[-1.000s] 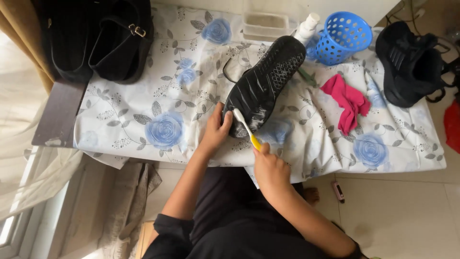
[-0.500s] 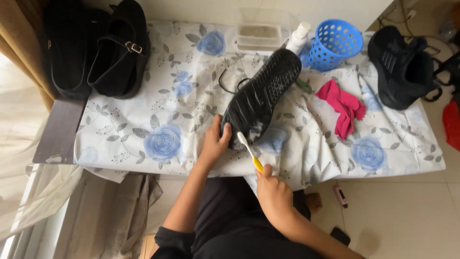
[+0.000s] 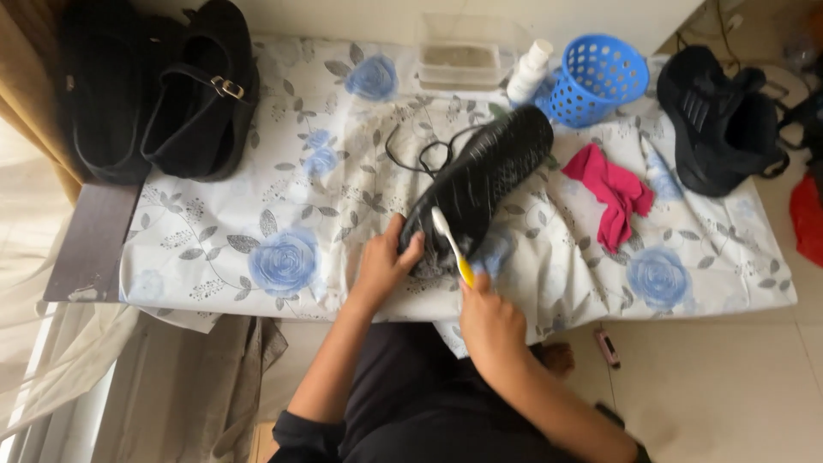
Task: The person scrubs a black sneaker with a toothbrush, focusing on the sole and sides. They rotate the shoe to clean different areas and use a green brush on the upper part.
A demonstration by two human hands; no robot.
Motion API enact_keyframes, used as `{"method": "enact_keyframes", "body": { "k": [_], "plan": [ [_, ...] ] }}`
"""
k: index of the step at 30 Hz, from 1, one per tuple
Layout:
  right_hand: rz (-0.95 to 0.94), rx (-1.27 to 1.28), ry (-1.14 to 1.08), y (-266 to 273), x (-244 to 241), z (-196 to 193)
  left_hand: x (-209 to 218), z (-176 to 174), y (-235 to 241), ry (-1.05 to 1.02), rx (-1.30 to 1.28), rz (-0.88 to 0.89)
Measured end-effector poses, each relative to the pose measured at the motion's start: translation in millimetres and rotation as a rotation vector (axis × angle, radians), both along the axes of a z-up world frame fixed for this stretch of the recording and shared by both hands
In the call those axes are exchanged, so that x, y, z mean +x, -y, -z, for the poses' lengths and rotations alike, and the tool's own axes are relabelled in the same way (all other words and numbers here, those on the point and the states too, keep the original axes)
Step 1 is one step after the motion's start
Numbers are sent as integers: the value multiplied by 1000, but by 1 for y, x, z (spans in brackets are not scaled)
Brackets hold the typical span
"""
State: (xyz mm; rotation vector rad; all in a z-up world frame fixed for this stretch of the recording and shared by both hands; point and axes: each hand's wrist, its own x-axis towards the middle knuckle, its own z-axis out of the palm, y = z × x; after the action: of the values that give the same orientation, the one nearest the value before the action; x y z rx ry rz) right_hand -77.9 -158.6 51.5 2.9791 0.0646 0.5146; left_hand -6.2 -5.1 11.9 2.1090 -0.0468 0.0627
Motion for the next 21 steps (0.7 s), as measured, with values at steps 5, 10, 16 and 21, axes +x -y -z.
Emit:
{"method": "enact_keyframes", "body": {
  "k": [5, 10, 16, 21],
  "plan": [
    [-8, -12, 28, -5, 10, 19, 2, -5, -4, -24, -86, -48],
    [-5, -35, -100, 4, -17, 15, 4, -2, -4, -49, -69, -72],
    [-10, -26, 102, -17, 24, 16, 2, -9, -2, -25, -70, -59],
    [-69, -85, -99, 16, -25, 33, 0, -21, -7, -47, -142, -34]
  ]
}}
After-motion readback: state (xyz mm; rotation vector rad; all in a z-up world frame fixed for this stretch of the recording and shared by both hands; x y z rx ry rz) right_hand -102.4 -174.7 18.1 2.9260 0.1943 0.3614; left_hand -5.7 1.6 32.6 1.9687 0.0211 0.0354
